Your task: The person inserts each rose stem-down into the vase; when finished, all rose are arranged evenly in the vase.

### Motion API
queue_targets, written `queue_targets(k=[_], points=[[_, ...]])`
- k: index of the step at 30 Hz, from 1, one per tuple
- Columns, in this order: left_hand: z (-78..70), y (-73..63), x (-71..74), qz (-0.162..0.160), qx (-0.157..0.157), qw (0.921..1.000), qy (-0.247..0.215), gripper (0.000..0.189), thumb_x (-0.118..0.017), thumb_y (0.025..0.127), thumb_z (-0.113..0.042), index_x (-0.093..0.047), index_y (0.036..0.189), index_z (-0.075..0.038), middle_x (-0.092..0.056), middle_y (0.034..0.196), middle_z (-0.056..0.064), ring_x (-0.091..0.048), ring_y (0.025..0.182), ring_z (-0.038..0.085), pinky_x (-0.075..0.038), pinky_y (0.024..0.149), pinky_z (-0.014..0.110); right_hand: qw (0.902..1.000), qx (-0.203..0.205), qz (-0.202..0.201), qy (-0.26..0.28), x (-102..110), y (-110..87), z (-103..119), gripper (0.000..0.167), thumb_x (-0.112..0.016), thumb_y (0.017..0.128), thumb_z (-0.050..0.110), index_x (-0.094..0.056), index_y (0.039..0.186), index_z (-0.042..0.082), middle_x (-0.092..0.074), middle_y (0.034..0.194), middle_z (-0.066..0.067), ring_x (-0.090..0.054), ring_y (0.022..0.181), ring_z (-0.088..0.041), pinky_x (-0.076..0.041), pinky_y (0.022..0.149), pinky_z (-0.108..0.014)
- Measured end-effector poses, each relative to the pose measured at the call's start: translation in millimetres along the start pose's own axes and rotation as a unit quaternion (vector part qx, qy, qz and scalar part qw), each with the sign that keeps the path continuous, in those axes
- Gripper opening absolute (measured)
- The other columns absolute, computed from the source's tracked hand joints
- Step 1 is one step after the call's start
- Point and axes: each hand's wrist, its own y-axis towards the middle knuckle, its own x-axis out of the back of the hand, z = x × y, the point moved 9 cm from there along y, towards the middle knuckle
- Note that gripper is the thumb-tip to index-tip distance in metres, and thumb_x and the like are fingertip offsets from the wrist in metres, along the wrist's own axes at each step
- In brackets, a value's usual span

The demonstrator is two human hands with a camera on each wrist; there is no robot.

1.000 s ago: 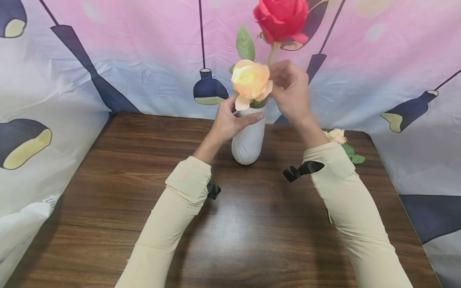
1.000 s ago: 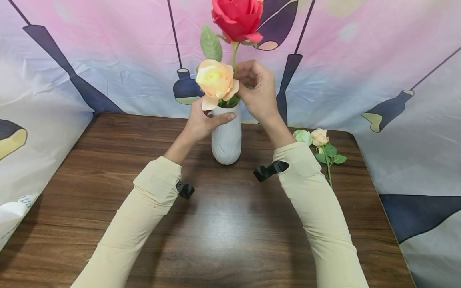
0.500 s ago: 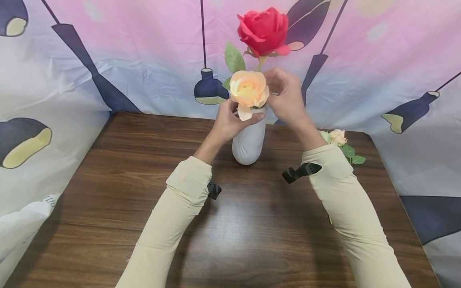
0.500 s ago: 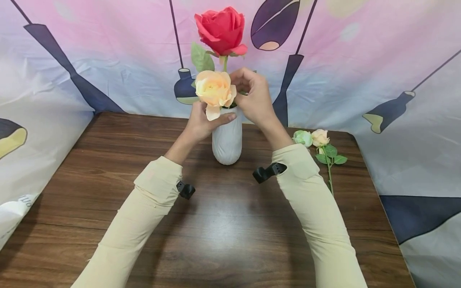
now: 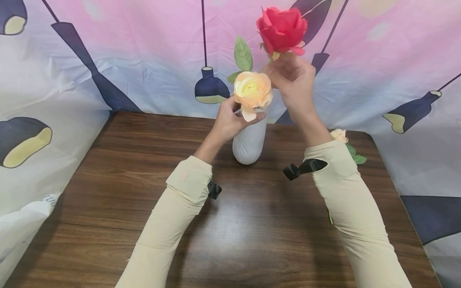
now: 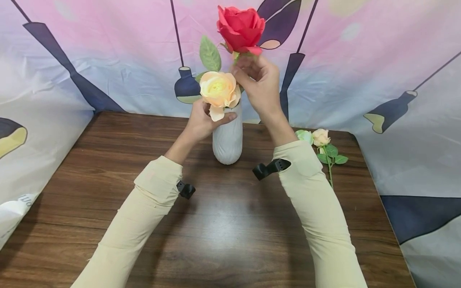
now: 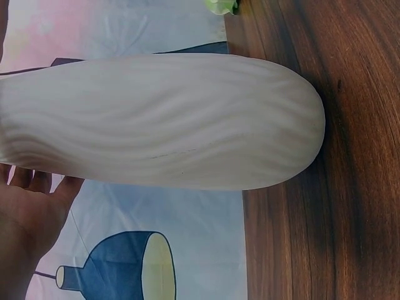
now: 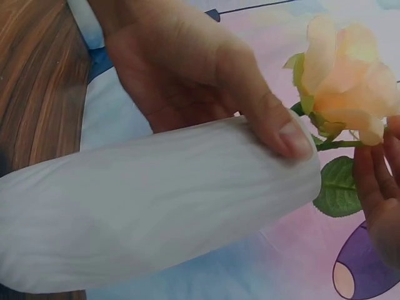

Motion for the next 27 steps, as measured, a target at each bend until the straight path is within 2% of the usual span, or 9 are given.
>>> queue_targets(k=[4,8,11,13,16,22,27], points=[[0.6,0.2,0.2,-0.004,0.003,1.0,0.003,0.063,-0.084,0.077,-0.004,-0.058,0.135,0.0,-0.065,0.132,0.017,-0.064,0.121,0.021,-0.055,0.103,0.035,0.9998,-0.018,-0.007,-0.005,3,-0.1,-2,0.016,-0.071,0.087,-0.001,-0.078,0.096,0.009,-0.073,0.076,0.004,-0.069,0.071,-0.013,-0.061,0.069,-0.026],[2.9,-0.6,0.5,-0.008,0.022,0.9997,0.001,0.064,-0.084,0.076,-0.003,-0.058,0.135,0.0,-0.066,0.132,0.017,-0.065,0.119,0.02,-0.055,0.102,0.035,0.9989,-0.042,0.004,-0.022,6,-2.8,-9,0.019,-0.071,0.085,-0.004,-0.078,0.091,0.012,-0.072,0.074,0.007,-0.067,0.069,-0.01,-0.06,0.069,-0.023],[4.1,-1.2,0.7,-0.009,0.032,0.9994,-0.003,0.065,-0.084,0.077,-0.004,-0.057,0.136,0.0,-0.065,0.133,0.018,-0.065,0.119,0.021,-0.056,0.101,0.036,0.9975,-0.044,0.029,-0.046,4,-4.5,-13,0.016,-0.07,0.084,-0.007,-0.078,0.092,0.004,-0.071,0.073,0.011,-0.067,0.07,-0.008,-0.06,0.071,-0.022],[4.5,-1.5,1.7,-0.011,0.035,0.9993,-0.004,0.066,-0.084,0.077,-0.004,-0.057,0.137,-0.001,-0.065,0.134,0.016,-0.065,0.119,0.02,-0.056,0.102,0.036,0.996,-0.032,0.05,-0.066,1,-5.2,-14,0.01,-0.069,0.085,-0.007,-0.075,0.092,-0.005,-0.07,0.073,0.013,-0.067,0.071,-0.007,-0.06,0.074,-0.021],[4.7,-1.6,2.2,-0.01,0.036,0.9993,-0.001,0.066,-0.084,0.078,-0.005,-0.057,0.138,-0.002,-0.065,0.136,0.015,-0.064,0.121,0.02,-0.055,0.103,0.036,0.9946,-0.013,0.065,-0.08,-1,-6.3,-14,0.012,-0.069,0.085,-0.007,-0.071,0.096,-0.013,-0.067,0.073,0.015,-0.068,0.071,-0.006,-0.06,0.074,-0.021],[5.5,-1.6,3.0,-0.008,0.039,0.9992,-0.003,0.066,-0.084,0.078,-0.006,-0.056,0.138,-0.003,-0.064,0.137,0.014,-0.063,0.123,0.019,-0.055,0.104,0.037,0.9966,-0.023,0.067,-0.043,2,-9.1,-15,0.019,-0.07,0.084,-0.009,-0.072,0.102,-0.013,-0.069,0.073,0.011,-0.068,0.069,-0.008,-0.06,0.071,-0.023],[5.4,-2.3,4.4,-0.012,0.045,0.9989,-0.002,0.068,-0.084,0.078,-0.007,-0.056,0.14,-0.004,-0.064,0.138,0.013,-0.063,0.124,0.02,-0.055,0.104,0.038,0.9959,-0.044,0.074,-0.029,5,-11.8,-17,0.019,-0.069,0.084,-0.008,-0.076,0.101,-0.003,-0.074,0.08,0.01,-0.071,0.076,-0.008,-0.061,0.073,-0.022]])
